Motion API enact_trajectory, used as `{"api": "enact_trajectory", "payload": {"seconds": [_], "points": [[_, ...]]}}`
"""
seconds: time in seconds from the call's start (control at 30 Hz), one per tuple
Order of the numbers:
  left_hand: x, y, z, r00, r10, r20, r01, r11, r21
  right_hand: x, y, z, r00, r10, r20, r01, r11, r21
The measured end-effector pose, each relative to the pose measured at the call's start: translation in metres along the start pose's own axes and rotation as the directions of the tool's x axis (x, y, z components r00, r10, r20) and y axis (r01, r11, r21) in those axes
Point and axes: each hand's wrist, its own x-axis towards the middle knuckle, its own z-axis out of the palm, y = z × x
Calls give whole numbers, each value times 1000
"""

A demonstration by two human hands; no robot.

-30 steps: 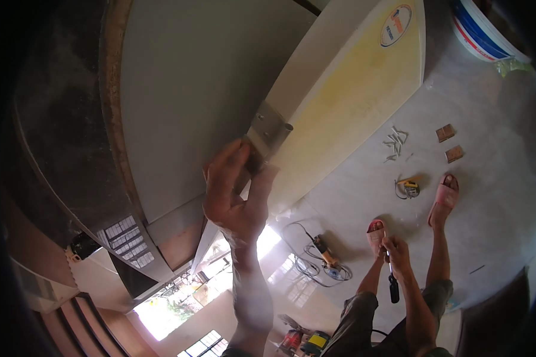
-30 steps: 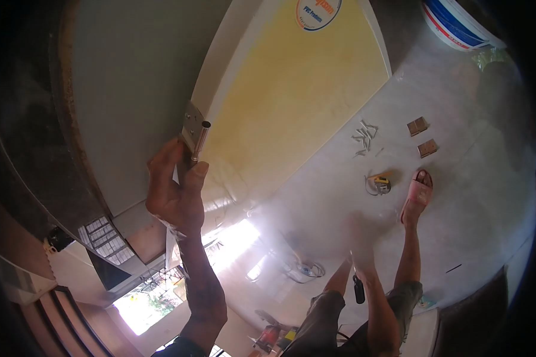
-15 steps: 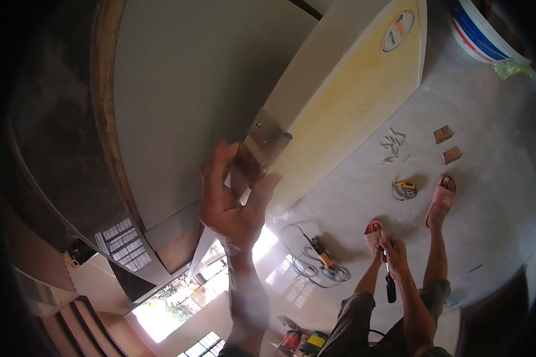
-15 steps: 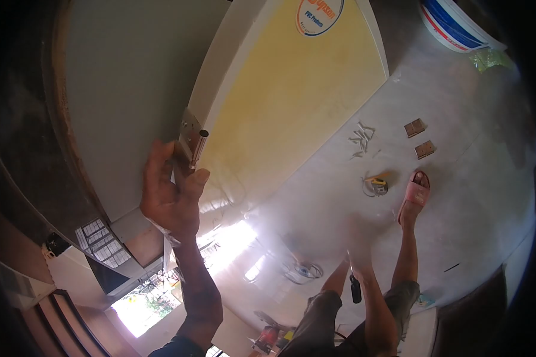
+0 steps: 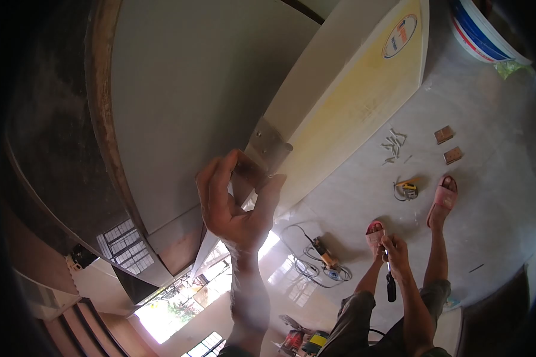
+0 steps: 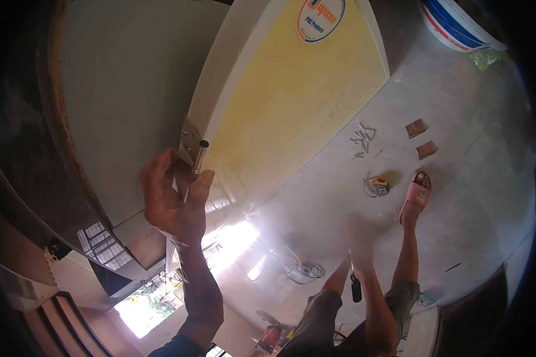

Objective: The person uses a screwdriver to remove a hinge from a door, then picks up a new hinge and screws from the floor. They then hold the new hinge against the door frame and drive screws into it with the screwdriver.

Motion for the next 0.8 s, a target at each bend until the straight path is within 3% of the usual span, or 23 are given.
{"api": "enact_trajectory", "payload": {"seconds": [0.13,0.23,0.33,0.53,0.63,0.73,0.8], "points": [[3,-1,-2,999,26,43,-31,993,112,-8,-21,9,1000,28,1,-28,999,39],[5,4,3,995,-93,24,95,993,-67,-8,-26,11,999,51,6,-51,998,38],[6,4,1,999,-36,25,35,999,22,-6,-15,6,1000,31,7,-31,999,29],[5,-1,2,1000,-18,3,18,999,35,-1,4,-6,1000,7,23,-6,1000,-10],[3,-2,-2,990,-79,114,88,993,-76,-2,-3,-4,999,45,26,-44,998,-53],[6,-1,-4,990,-39,134,40,999,-8,-12,-11,3,999,-15,38,18,996,-85],[6,14,-1,984,-119,131,111,992,63,-13,-15,7,1000,-2,27,4,998,-64]]}}
